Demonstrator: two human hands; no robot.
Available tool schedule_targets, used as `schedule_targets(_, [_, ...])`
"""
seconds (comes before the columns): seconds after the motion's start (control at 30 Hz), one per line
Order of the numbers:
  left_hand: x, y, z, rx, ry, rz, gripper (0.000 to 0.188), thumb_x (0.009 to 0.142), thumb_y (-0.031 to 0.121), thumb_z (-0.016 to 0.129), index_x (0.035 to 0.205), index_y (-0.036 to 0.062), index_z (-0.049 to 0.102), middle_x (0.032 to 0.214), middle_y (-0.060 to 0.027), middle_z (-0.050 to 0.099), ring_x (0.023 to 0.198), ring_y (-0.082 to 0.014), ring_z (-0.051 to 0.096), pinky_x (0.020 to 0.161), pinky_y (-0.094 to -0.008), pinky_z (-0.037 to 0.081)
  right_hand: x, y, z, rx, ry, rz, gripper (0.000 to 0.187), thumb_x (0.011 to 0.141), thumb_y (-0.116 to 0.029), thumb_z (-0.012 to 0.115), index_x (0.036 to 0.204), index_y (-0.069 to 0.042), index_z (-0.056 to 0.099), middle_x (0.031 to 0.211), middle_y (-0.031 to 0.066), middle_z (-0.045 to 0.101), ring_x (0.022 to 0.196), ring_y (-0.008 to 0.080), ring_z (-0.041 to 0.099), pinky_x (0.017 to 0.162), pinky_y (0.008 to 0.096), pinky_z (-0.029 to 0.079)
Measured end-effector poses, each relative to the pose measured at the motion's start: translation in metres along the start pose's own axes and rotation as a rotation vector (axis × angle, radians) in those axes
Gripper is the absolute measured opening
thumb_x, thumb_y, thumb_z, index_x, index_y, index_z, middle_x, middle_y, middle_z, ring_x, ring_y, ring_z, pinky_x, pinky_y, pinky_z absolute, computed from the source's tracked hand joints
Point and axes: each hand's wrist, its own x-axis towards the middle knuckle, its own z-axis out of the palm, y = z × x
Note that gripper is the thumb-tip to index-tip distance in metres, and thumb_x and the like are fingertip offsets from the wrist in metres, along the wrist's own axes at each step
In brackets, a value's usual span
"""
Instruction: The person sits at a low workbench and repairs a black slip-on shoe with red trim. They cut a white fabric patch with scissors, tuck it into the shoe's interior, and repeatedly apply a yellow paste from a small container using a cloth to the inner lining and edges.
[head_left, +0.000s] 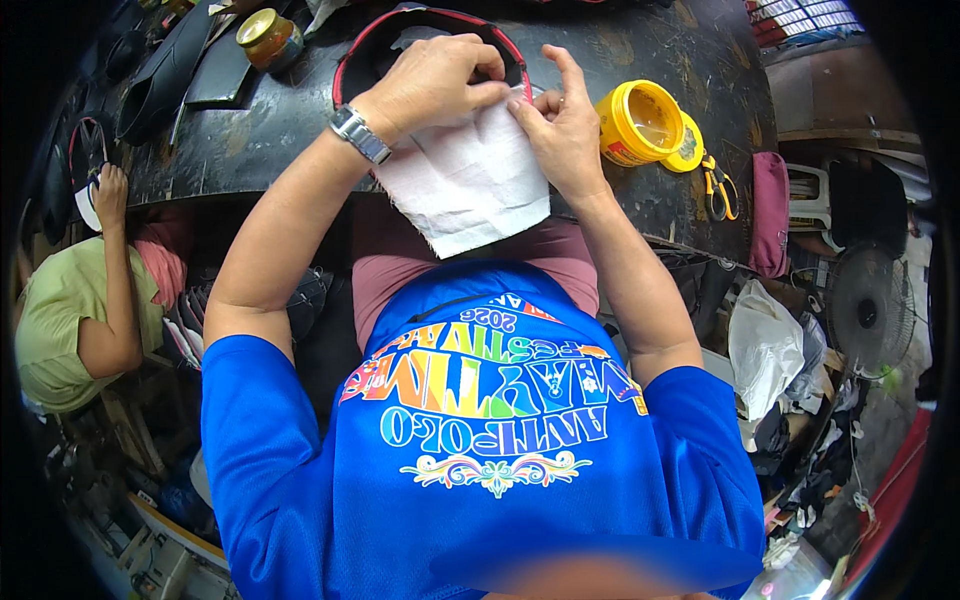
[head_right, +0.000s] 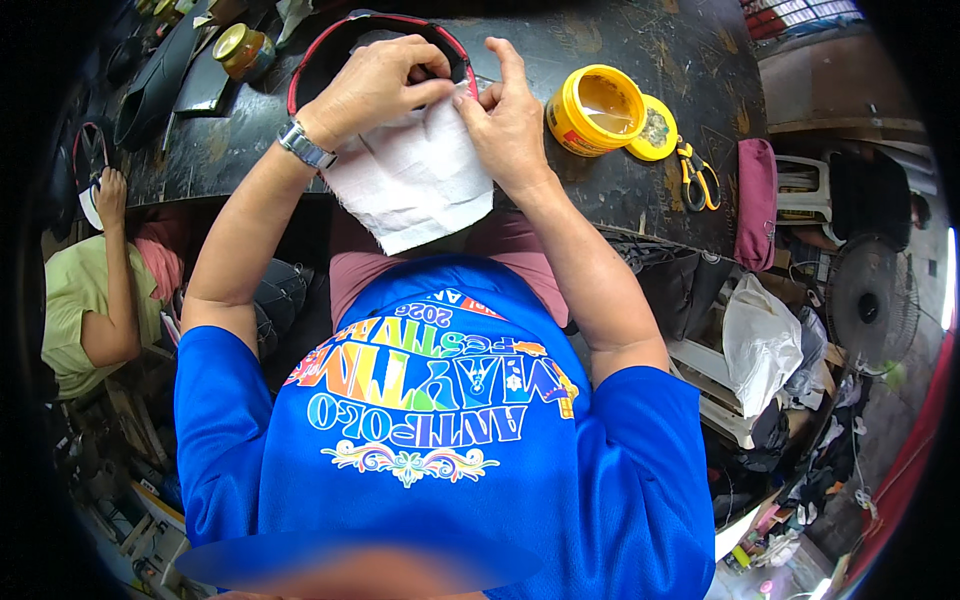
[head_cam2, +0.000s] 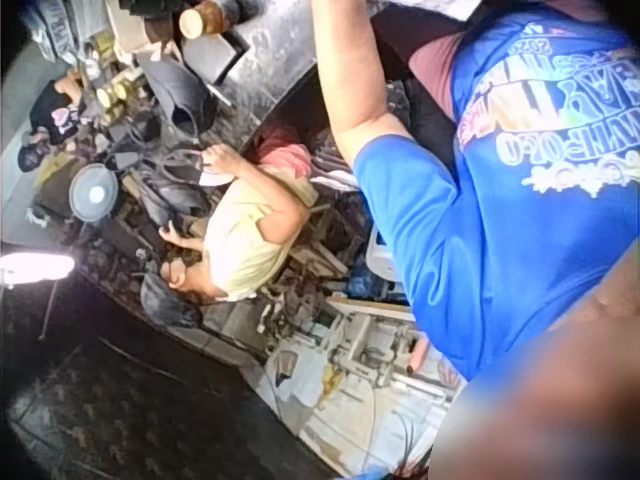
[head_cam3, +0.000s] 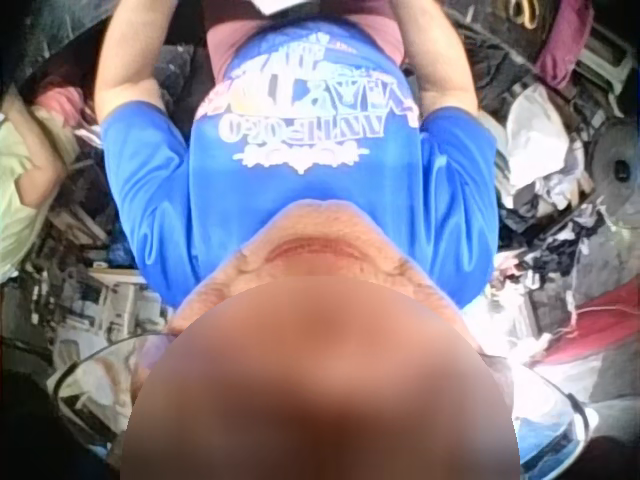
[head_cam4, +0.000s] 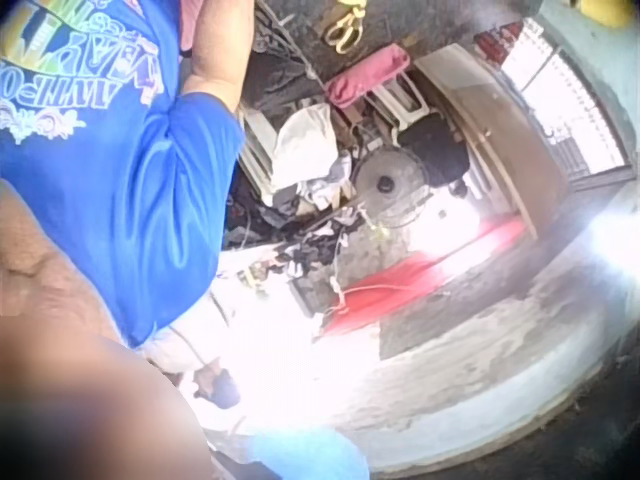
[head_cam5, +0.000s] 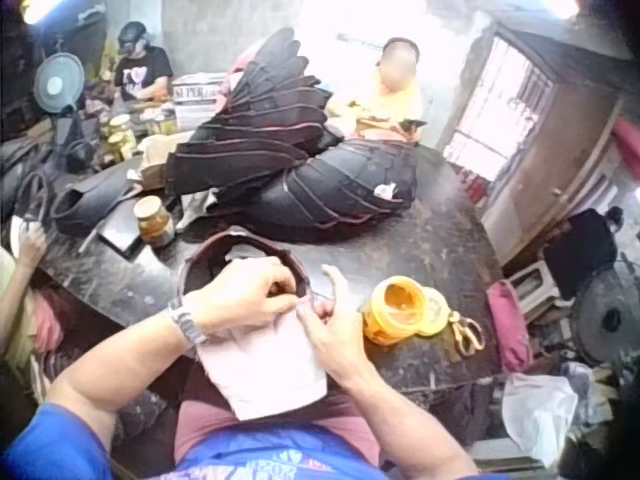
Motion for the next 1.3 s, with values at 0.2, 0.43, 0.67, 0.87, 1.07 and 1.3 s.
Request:
schedule_targets(0.2, [-0.002,-0.002,0.011,0.004,-0.001,-0.035,0.039,0.083,0.043,0.08,0.103,0.0104,0.074,0.099,-0.0084,0.073,0.091,-0.0287,0.073,0.083,-0.0405,0.058,-0.01,-0.005,-0.008,-0.033,-0.012,0.065,0.076,0.088,-0.005,0.073,0.154,-0.006,0.035,0.067,0.0113,0.065,0.064,0.0216,0.069,0.065,0.0345,0.055])
schedule_targets(0.43, [-0.01,0.006,0.021,0.15,0.147,0.091,0.041,0.09,0.052,0.072,0.1,0.0122,0.074,0.099,-0.0066,0.073,0.079,-0.0268,0.073,0.073,-0.0414,0.059,-0.026,-0.009,-0.014,-0.223,-0.029,0.094,0.075,0.088,-0.005,0.073,0.154,-0.007,0.037,0.066,0.0118,0.064,0.062,0.025,0.069,0.065,0.0357,0.055])
schedule_targets(0.67, [-0.004,0.007,0.023,0.216,0.095,0.065,0.036,0.091,0.044,0.073,0.104,0.0109,0.074,0.096,-0.0067,0.072,0.081,-0.0272,0.073,0.07,-0.0383,0.058,-0.041,-0.011,-0.016,-0.085,-0.06,0.1,0.076,0.087,-0.004,0.073,0.154,-0.007,0.038,0.066,0.0115,0.065,0.061,0.0243,0.068,0.065,0.0363,0.054])
schedule_targets(0.87, [-0.002,0.005,0.029,0.13,0.165,0.135,0.024,0.094,0.031,0.069,0.102,0.0084,0.073,0.096,-0.0092,0.072,0.082,-0.0307,0.072,0.074,-0.0415,0.058,-0.04,-0.008,-0.017,-0.107,-0.025,0.065,0.078,0.084,-0.002,0.072,0.154,-0.01,0.039,0.08,0.0123,0.066,0.064,0.0239,0.066,0.067,0.0354,0.054])
schedule_targets(1.07, [0.019,-0.004,0.012,0.054,-0.071,0.023,0.021,0.093,0.023,0.069,0.099,0.004,0.075,0.085,-0.0159,0.073,0.08,-0.0343,0.071,0.074,-0.0441,0.055,-0.024,-0.001,-0.005,-0.4,0.14,-0.328,0.054,0.083,-0.005,0.073,0.137,-0.009,0.062,0.112,0.0143,0.06,0.099,0.0249,0.06,0.083,0.0358,0.051])
schedule_targets(1.3, [0.03,-0.004,0.006,0.029,-0.154,0.035,0.021,0.092,0.024,0.071,0.098,0.0039,0.075,0.083,-0.0169,0.073,0.076,-0.0326,0.071,0.071,-0.0425,0.054,-0.031,0.013,0.004,-0.69,0.152,-0.306,0.039,0.09,-0.022,0.071,0.128,-0.011,0.071,0.125,0.0171,0.06,0.114,0.0335,0.056,0.097,0.0441,0.044])
